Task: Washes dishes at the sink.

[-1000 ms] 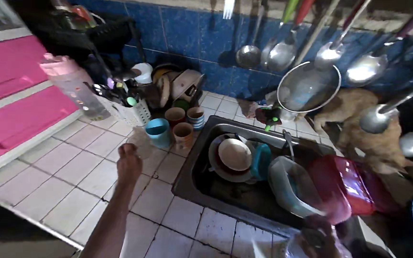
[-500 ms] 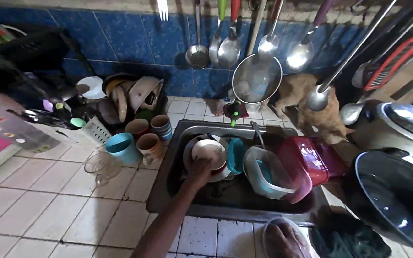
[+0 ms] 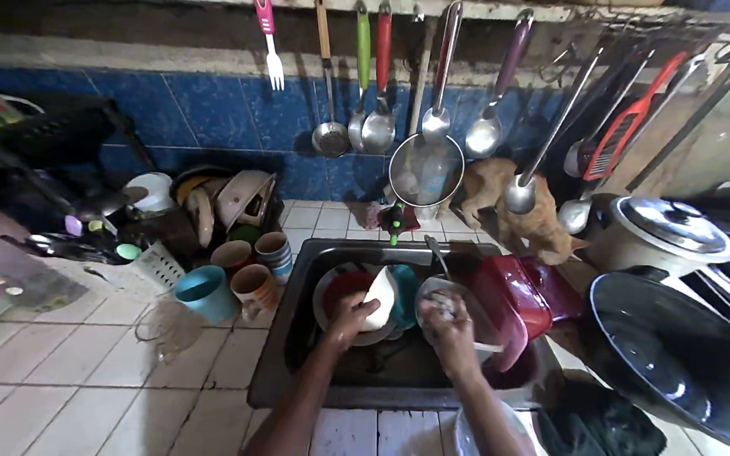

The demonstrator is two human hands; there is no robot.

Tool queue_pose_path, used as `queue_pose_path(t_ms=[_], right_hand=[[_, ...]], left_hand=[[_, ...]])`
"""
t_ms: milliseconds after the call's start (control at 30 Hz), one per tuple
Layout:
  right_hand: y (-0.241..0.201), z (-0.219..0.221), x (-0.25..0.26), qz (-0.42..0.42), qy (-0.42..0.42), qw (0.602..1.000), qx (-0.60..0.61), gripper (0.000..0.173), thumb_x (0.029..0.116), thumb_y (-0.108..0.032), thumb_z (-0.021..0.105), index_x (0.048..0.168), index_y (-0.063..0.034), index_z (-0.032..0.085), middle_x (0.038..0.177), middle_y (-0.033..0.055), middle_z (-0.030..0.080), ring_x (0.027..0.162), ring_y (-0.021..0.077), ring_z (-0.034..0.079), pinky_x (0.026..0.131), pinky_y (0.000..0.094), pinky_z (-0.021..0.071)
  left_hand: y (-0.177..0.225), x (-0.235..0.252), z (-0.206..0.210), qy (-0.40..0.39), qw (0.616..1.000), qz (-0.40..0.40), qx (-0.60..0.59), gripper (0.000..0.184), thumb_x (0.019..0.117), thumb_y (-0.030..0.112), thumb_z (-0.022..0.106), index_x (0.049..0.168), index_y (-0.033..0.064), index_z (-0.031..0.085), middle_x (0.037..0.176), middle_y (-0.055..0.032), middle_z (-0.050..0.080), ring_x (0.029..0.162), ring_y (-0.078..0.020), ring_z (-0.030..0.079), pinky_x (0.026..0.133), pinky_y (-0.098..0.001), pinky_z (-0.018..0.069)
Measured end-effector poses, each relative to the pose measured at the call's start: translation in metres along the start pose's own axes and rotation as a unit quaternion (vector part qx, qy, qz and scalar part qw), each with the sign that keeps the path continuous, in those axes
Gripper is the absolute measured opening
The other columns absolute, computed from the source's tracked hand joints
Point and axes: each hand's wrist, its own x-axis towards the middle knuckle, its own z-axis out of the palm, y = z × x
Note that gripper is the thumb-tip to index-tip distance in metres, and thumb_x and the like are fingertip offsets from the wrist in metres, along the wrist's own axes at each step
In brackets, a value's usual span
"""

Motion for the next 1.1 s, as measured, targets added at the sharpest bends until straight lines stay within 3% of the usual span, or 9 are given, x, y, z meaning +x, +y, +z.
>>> queue_pose_path(t_ms=[133,300,467,667,733,800,867,1000,1100], right_hand=[[0.023,0.063,0.019,-0.251,-0.045,0.947,-0.196,0.038,0.09,-0.023,0.068,0.112,0.0076,0.071,0.128,0.0285,0.064,0.125,0.0426,0.058,0.109,0.0579,0.043],[-0.013,0.053,0.08,0.03,-0.036,0.973,-0.227,0.045,0.1093,-0.035,0.045,0.113,0.003,0.068,0.09,0.0147,0.068,0.083,0.023,0.065,0.08,0.0444,0.0536],[0.018,0.075,0.009,-0.29,-0.047,0.91,-0.292,0.037,0.0998,-0.021,0.055,0.113,0.0101,0.071,0.124,0.0265,0.069,0.123,0.0428,0.063,0.107,0.0543,0.0487],[0.003,0.027,0.063,0.012,0.033,0.969,-0.243,0.041,0.1099,-0.028,0.045,0.121,0.007,0.063,0.092,0.0199,0.068,0.085,0.0287,0.066,0.081,0.0479,0.0535],[0.015,0.041,0.036,-0.105,0.027,0.961,-0.253,0.039,0.1029,-0.022,0.057,0.124,0.0097,0.063,0.104,0.0211,0.072,0.096,0.031,0.072,0.088,0.0495,0.0572],[0.036,0.055,0.006,-0.226,-0.008,0.933,-0.278,0.042,0.0942,-0.02,0.065,0.124,0.0096,0.065,0.132,0.0235,0.066,0.127,0.04,0.061,0.11,0.0573,0.0444],[0.053,0.054,0.0,-0.266,0.018,0.929,-0.256,0.039,0.0926,-0.021,0.064,0.117,0.0102,0.067,0.135,0.0271,0.062,0.133,0.0462,0.054,0.116,0.0639,0.0334],[0.032,0.022,0.038,-0.022,0.097,0.992,-0.083,0.045,0.1086,-0.026,0.044,0.137,0.0073,0.053,0.121,0.0204,0.067,0.11,0.0212,0.065,0.097,0.04,0.0531],[0.017,0.009,0.065,0.057,0.051,0.996,0.056,0.034,0.1042,-0.018,0.058,0.13,0.0049,0.054,0.104,0.0092,0.068,0.089,0.0074,0.067,0.081,0.0261,0.0585]], left_hand=[[0.009,-0.04,0.019,-0.014,0.983,0.086,-0.16,0.025,0.0939,-0.003,0.05,0.115,-0.0042,0.062,0.102,-0.003,0.07,0.092,-0.0072,0.068,0.086,-0.0284,0.0575],[-0.001,-0.059,0.015,-0.043,0.975,0.088,-0.2,0.027,0.0961,0.002,0.059,0.121,-0.0054,0.064,0.108,-0.0081,0.074,0.1,-0.0145,0.071,0.094,-0.0346,0.0583],[-0.006,-0.05,0.033,0.025,0.953,0.066,-0.295,0.024,0.0967,-0.007,0.043,0.107,0.0044,0.061,0.09,0.0041,0.071,0.084,-0.0038,0.068,0.079,-0.0249,0.0584],[-0.002,-0.053,0.044,0.013,0.929,0.031,-0.368,0.023,0.0989,0.0,0.05,0.119,-0.002,0.061,0.1,-0.0067,0.074,0.091,-0.0139,0.073,0.086,-0.0335,0.0614],[0.005,-0.045,0.058,0.062,0.907,0.001,-0.417,0.022,0.1027,0.0,0.044,0.121,-0.0002,0.056,0.097,-0.0059,0.072,0.088,-0.0124,0.071,0.082,-0.0312,0.0613],[0.014,-0.039,0.067,0.133,0.887,-0.037,-0.441,0.02,0.1046,0.001,0.036,0.113,0.0055,0.054,0.084,-0.0008,0.066,0.073,-0.0075,0.067,0.067,-0.0253,0.0589],[0.012,-0.036,0.066,0.156,0.868,-0.054,-0.469,0.02,0.1078,0.008,0.035,0.116,0.007,0.053,0.083,-0.0013,0.066,0.071,-0.0083,0.067,0.064,-0.0261,0.0592],[-0.005,-0.038,0.041,0.096,0.858,-0.012,-0.504,0.025,0.109,0.018,0.04,0.124,0.0065,0.056,0.102,-0.0061,0.073,0.09,-0.0156,0.073,0.078,-0.0348,0.063],[-0.022,-0.032,0.021,0.022,0.881,-0.001,-0.473,0.028,0.105,0.019,0.047,0.129,0.0045,0.053,0.106,-0.0086,0.073,0.092,-0.0177,0.073,0.079,-0.0356,0.0634]])
